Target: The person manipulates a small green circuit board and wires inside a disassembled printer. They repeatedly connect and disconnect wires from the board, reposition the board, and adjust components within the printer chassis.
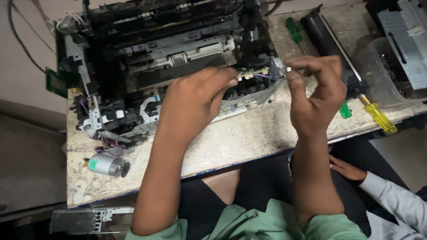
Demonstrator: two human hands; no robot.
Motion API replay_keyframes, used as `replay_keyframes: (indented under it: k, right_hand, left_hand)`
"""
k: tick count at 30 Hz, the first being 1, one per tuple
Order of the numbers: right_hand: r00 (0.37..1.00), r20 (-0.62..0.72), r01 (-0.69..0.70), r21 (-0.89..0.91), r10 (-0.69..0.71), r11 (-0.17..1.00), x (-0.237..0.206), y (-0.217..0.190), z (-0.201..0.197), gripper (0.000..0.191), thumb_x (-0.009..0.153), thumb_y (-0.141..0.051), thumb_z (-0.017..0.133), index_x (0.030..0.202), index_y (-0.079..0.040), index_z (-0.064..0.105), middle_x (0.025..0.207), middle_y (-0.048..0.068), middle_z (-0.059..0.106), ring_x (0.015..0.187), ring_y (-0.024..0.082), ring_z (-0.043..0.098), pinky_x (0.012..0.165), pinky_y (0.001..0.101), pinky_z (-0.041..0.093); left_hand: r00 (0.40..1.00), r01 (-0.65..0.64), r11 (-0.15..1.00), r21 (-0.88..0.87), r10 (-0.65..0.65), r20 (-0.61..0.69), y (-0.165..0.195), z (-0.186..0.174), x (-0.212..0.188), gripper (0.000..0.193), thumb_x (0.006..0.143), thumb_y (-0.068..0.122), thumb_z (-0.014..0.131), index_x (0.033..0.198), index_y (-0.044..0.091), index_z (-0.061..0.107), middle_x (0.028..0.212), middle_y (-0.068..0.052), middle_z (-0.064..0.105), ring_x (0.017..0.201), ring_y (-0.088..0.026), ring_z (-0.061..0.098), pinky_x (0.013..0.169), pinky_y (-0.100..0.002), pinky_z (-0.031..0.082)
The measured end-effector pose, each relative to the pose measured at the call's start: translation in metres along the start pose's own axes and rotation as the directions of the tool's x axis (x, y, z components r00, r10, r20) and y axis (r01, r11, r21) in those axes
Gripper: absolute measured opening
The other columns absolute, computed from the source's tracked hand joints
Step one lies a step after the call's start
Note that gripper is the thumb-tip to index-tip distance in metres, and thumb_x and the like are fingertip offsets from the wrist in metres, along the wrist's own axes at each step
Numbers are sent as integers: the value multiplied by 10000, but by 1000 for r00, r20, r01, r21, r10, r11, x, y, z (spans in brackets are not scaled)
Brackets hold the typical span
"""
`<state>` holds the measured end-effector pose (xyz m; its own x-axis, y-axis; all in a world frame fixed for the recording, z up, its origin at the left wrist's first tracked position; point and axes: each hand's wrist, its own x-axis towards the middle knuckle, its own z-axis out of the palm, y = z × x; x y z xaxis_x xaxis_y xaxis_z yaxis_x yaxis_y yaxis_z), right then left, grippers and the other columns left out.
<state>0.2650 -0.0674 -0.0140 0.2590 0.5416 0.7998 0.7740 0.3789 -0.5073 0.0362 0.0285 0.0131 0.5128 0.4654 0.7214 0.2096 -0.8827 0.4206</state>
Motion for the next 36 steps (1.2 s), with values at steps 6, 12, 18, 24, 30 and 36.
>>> replay_keyframes:
  k: [6, 12, 18, 24, 30, 36]
  right_hand:
    - [996, 56, -85, 208, 75, 974, 3, 7, -1, 86, 1030, -55, 820, 1075, -8, 764, 935, 41, 699, 856, 130, 518, 771, 247, 404]
    - [987, 103, 134, -90, -125, 987, 12, 1, -4, 86, 1026, -37, 829, 1045, -76, 754, 1008, 39, 756, 911, 167, 626, 887, 293, 413]
    - [944, 126, 330, -316, -305, 889, 18, -5, -1, 192, 990, -20, 823, 1085, -179, 770, 1023, -13, 741, 852, 188, 569, 858, 335, 350]
    - [910, 143, 410, -439, -388, 800, 15, -9, 5, 178, 1010, -39, 812, 1094, -193, 782, 1070, -30, 727, 921, 210, 544, 883, 361, 328]
    - [893, 169, 447, -430, -417, 784, 16, -8, 5, 135, 989, -87, 839, 1065, -176, 773, 1051, -25, 717, 971, 223, 570, 943, 396, 323]
    - [928, 151, 371, -281, -342, 885, 17, -4, 6, 173, 933, -66, 846, 1049, -166, 765, 1072, -12, 756, 928, 216, 583, 941, 356, 338]
  left_hand:
    - [1000, 3, 1000, -2, -3, 7, 2, -2, 2, 215, 928, 82, 749, 1135, 85, 693, 1063, -79, 743, 891, -313, 726, 750, -401, 579]
    - [1000, 3, 1000, -3, -3, 18, 2, -2, 2, 218, 922, 65, 743, 1134, 80, 692, 1061, -76, 741, 904, -308, 731, 755, -397, 583]
    - [1000, 14, 1000, -15, -14, 15, 4, -2, 2, 224, 919, 48, 738, 1137, 83, 694, 1067, -64, 748, 910, -297, 740, 764, -384, 593]
    - [1000, 21, 1000, -10, -21, 17, 4, -3, 3, 231, 912, 50, 741, 1138, 86, 702, 1061, -69, 748, 892, -299, 738, 755, -385, 592]
    - [1000, 20, 1000, -12, -20, 12, 4, -3, 3, 243, 905, 48, 743, 1142, 84, 703, 1061, -75, 746, 892, -305, 735, 751, -390, 589]
    - [1000, 15, 1000, -11, -15, 12, 4, -3, 4, 254, 897, 45, 746, 1144, 80, 700, 1068, -79, 745, 897, -310, 734, 754, -390, 590]
